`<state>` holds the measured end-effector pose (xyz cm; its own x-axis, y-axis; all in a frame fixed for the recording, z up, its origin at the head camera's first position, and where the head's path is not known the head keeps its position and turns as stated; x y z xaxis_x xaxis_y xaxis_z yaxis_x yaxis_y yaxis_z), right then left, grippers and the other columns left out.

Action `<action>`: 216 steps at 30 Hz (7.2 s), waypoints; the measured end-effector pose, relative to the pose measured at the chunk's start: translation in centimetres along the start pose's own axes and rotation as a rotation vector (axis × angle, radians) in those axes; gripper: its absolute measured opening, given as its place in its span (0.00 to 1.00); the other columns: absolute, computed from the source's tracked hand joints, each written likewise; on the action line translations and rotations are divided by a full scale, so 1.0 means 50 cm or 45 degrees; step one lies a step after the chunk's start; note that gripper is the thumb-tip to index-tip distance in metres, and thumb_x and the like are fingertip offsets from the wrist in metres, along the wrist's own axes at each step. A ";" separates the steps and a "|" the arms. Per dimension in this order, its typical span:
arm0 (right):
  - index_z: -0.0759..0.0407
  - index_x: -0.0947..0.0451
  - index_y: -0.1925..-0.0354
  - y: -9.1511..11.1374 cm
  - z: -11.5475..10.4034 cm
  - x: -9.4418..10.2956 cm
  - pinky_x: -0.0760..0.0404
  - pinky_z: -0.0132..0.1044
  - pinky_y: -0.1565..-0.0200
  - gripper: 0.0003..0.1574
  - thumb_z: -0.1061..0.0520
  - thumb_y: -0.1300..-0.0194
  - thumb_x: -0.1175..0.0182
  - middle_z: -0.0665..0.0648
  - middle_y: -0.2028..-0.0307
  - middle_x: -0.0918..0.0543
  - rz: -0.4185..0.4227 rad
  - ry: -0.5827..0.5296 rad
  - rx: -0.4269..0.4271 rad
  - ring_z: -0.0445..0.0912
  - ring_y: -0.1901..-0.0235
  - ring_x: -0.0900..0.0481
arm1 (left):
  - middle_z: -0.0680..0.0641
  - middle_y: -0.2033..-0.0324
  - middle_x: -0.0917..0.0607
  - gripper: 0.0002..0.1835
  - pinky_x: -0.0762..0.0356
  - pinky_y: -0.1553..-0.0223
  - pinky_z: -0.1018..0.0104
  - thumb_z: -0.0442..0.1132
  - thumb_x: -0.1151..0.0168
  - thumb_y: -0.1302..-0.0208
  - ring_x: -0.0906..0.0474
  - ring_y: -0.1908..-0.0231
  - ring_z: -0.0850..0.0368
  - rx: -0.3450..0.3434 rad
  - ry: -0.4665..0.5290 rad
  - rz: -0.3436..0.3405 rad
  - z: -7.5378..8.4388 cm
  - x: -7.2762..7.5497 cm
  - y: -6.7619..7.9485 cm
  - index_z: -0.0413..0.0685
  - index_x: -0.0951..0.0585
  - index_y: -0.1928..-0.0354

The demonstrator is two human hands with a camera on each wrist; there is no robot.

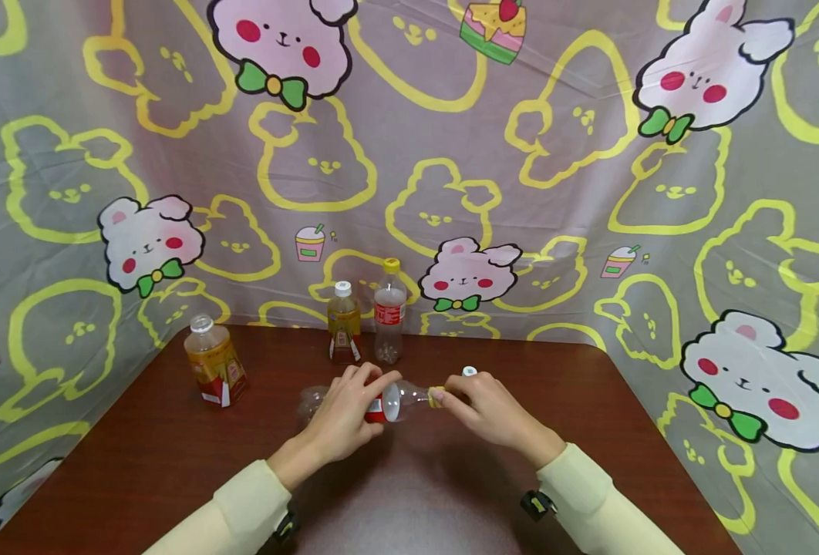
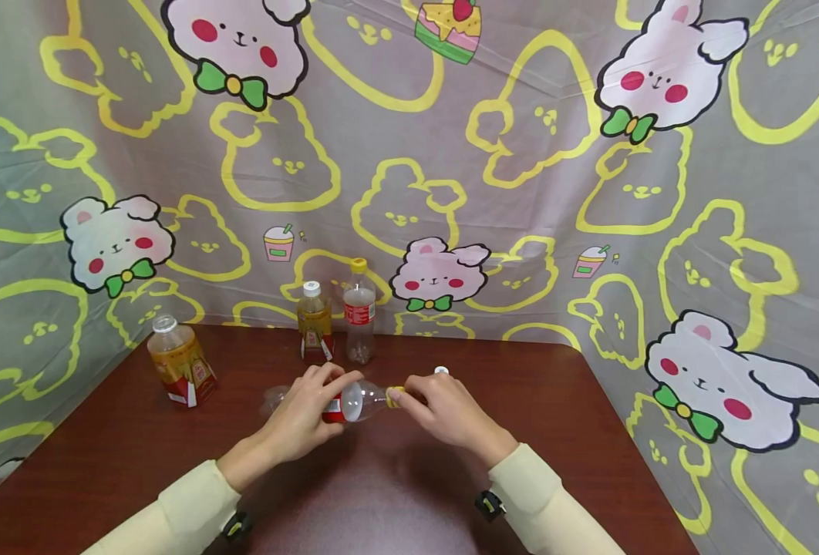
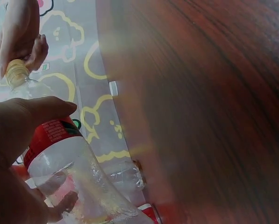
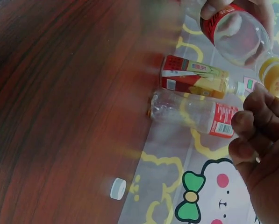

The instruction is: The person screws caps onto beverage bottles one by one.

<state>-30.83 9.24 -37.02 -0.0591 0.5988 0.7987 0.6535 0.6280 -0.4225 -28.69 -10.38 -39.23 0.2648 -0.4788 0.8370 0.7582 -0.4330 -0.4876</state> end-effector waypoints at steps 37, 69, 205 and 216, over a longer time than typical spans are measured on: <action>0.42 0.26 0.83 0.000 0.009 -0.009 0.32 0.31 0.79 0.33 0.36 0.22 0.56 0.37 0.87 0.31 -0.022 0.074 -0.095 0.35 0.83 0.33 | 0.49 0.50 0.25 0.44 0.30 0.54 0.52 0.39 0.16 0.57 0.30 0.52 0.49 -0.013 -0.026 -0.009 0.003 -0.004 -0.003 0.61 0.25 0.33; 0.44 0.23 0.73 0.004 0.015 -0.026 0.30 0.31 0.76 0.28 0.36 0.21 0.58 0.38 0.82 0.29 -0.128 0.092 -0.103 0.34 0.81 0.32 | 0.49 0.50 0.24 0.44 0.29 0.55 0.52 0.39 0.16 0.57 0.30 0.52 0.49 -0.030 -0.047 -0.033 -0.002 -0.006 -0.002 0.59 0.24 0.34; 0.43 0.28 0.69 0.003 -0.018 -0.019 0.33 0.32 0.76 0.18 0.41 0.21 0.52 0.42 0.80 0.33 0.118 -0.076 -0.152 0.36 0.79 0.34 | 0.50 0.53 0.23 0.43 0.24 0.54 0.51 0.37 0.16 0.57 0.28 0.55 0.52 -0.094 -0.084 0.042 0.023 0.032 -0.011 0.54 0.24 0.34; 0.43 0.28 0.69 -0.006 0.035 0.062 0.29 0.35 0.73 0.15 0.47 0.21 0.49 0.43 0.78 0.30 0.203 0.007 -0.052 0.39 0.77 0.32 | 0.51 0.49 0.20 0.42 0.21 0.54 0.52 0.45 0.17 0.53 0.22 0.51 0.53 0.129 0.190 0.193 -0.047 0.102 -0.020 0.53 0.27 0.34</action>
<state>-32.56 11.81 -35.16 0.0521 0.6865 0.7253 0.6842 0.5045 -0.5267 -29.49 -14.18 -35.09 0.2950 -0.6435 0.7064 0.7742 -0.2724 -0.5714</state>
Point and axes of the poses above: each hand's wrist, its own y-axis away from the middle knuckle, its own x-axis out of the back of the hand, z = x × y, the point moved 7 cm from there along -y, towards the middle knuckle
